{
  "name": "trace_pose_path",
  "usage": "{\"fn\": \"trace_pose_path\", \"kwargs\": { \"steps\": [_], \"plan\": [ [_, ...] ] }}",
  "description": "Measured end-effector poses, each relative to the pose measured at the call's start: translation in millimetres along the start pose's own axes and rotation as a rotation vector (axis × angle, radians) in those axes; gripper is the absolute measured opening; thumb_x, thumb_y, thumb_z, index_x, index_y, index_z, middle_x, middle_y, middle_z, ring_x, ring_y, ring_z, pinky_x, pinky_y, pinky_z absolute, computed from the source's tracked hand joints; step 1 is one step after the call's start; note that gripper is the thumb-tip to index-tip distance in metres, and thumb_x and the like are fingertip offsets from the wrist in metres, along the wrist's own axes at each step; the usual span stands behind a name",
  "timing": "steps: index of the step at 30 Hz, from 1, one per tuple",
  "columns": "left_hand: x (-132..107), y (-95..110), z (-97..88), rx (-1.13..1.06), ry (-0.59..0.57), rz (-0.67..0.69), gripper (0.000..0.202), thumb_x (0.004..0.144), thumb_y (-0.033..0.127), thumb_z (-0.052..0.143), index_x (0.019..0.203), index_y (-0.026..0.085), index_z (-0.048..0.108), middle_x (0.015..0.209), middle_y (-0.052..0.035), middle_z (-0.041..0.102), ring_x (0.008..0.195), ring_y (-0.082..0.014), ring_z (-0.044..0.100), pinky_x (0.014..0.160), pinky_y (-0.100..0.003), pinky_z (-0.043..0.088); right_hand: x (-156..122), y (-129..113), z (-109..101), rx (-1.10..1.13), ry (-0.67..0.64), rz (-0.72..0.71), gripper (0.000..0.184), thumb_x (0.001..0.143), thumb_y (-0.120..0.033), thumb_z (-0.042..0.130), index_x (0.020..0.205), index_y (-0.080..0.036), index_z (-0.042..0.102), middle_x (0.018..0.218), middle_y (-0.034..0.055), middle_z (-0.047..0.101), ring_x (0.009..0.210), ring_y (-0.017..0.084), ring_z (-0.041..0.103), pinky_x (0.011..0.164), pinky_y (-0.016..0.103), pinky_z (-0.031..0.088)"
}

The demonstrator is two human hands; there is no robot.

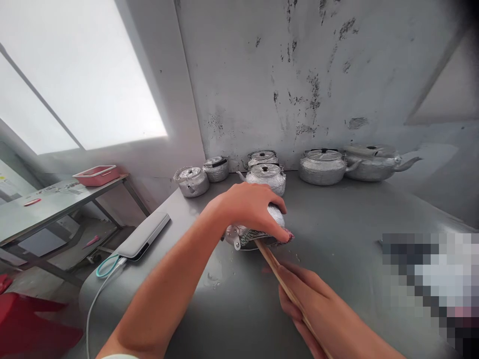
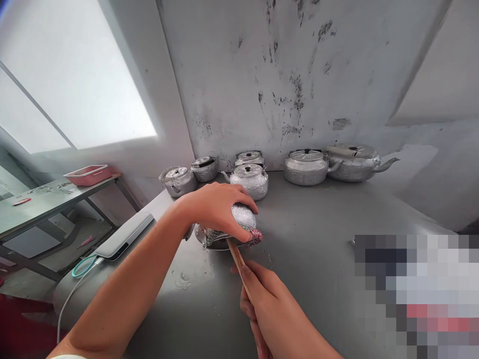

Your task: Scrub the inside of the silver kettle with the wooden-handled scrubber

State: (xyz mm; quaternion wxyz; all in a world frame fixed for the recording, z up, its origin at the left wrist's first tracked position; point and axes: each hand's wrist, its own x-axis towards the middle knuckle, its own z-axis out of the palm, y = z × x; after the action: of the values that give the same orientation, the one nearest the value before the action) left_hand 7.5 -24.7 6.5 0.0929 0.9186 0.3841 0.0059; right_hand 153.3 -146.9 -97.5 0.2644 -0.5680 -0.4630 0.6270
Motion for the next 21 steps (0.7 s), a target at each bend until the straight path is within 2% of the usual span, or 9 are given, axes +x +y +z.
{"fn": "trace_pose_path", "kwargs": {
  "steps": [3, 5, 8, 12, 15, 19, 21],
  "plan": [
    [1, -1, 1.0, 0.003, -0.001, 0.016, 0.065, 0.065, 0.077, 0.062, 0.116, 0.038, 0.068, 0.127, 0.0057, 0.063, 0.104, -0.0251, 0.061, 0.086, -0.033, 0.048, 0, 3, 0, 0.009, -0.031, 0.017, 0.037, 0.094, -0.060, 0.038, 0.097, -0.025, 0.051, 0.060, -0.0095, 0.038, 0.031, 0.007, 0.029, 0.034, 0.024, 0.028],
    [2, -2, 1.6, 0.000, -0.001, 0.026, 0.068, 0.062, 0.080, 0.062, 0.116, 0.038, 0.067, 0.127, 0.0059, 0.063, 0.104, -0.0251, 0.062, 0.084, -0.033, 0.048, 0, 3, 1, 0.006, -0.030, 0.016, 0.040, 0.094, -0.062, 0.036, 0.092, -0.025, 0.051, 0.059, -0.0097, 0.037, 0.033, 0.006, 0.029, 0.036, 0.023, 0.029],
    [3, 0, 1.8, 0.014, 0.014, 0.032, 0.063, 0.064, 0.075, 0.064, 0.114, 0.038, 0.068, 0.124, 0.0064, 0.065, 0.102, -0.0240, 0.062, 0.083, -0.032, 0.048, 1, 1, 1, -0.007, 0.008, -0.024, 0.045, 0.096, -0.065, 0.030, 0.088, -0.024, 0.049, 0.058, -0.0100, 0.034, 0.035, 0.006, 0.027, 0.037, 0.022, 0.028],
    [2, 7, 0.1, 0.042, 0.014, 0.015, 0.057, 0.066, 0.070, 0.064, 0.113, 0.038, 0.069, 0.119, 0.0058, 0.067, 0.102, -0.0237, 0.062, 0.084, -0.033, 0.048, 3, -1, 2, -0.054, -0.020, 0.028, 0.048, 0.095, -0.069, 0.028, 0.083, -0.024, 0.044, 0.058, -0.0110, 0.035, 0.031, 0.005, 0.025, 0.035, 0.023, 0.025],
    [1, 9, -1.2, 0.050, 0.007, 0.011, 0.057, 0.066, 0.070, 0.064, 0.113, 0.038, 0.069, 0.119, 0.0060, 0.067, 0.103, -0.0236, 0.062, 0.083, -0.033, 0.048, 3, -1, 0, -0.063, -0.011, -0.033, 0.051, 0.095, -0.069, 0.027, 0.075, -0.024, 0.039, 0.057, -0.0113, 0.032, 0.031, 0.003, 0.024, 0.035, 0.022, 0.027],
    [1, 5, -0.4, 0.032, 0.002, 0.009, 0.059, 0.066, 0.072, 0.064, 0.114, 0.038, 0.069, 0.121, 0.0069, 0.067, 0.103, -0.0241, 0.062, 0.085, -0.033, 0.048, 3, 0, -1, -0.072, -0.016, 0.026, 0.049, 0.095, -0.069, 0.027, 0.083, -0.024, 0.042, 0.060, -0.0115, 0.036, 0.029, 0.003, 0.027, 0.035, 0.022, 0.028],
    [2, 2, 0.7, 0.017, -0.001, 0.016, 0.061, 0.065, 0.073, 0.064, 0.115, 0.039, 0.068, 0.123, 0.0072, 0.067, 0.104, -0.0246, 0.062, 0.086, -0.033, 0.048, 3, -1, -2, -0.071, -0.007, -0.023, 0.049, 0.096, -0.067, 0.026, 0.084, -0.024, 0.044, 0.060, -0.0112, 0.035, 0.029, 0.003, 0.027, 0.035, 0.022, 0.029]
  ]
}}
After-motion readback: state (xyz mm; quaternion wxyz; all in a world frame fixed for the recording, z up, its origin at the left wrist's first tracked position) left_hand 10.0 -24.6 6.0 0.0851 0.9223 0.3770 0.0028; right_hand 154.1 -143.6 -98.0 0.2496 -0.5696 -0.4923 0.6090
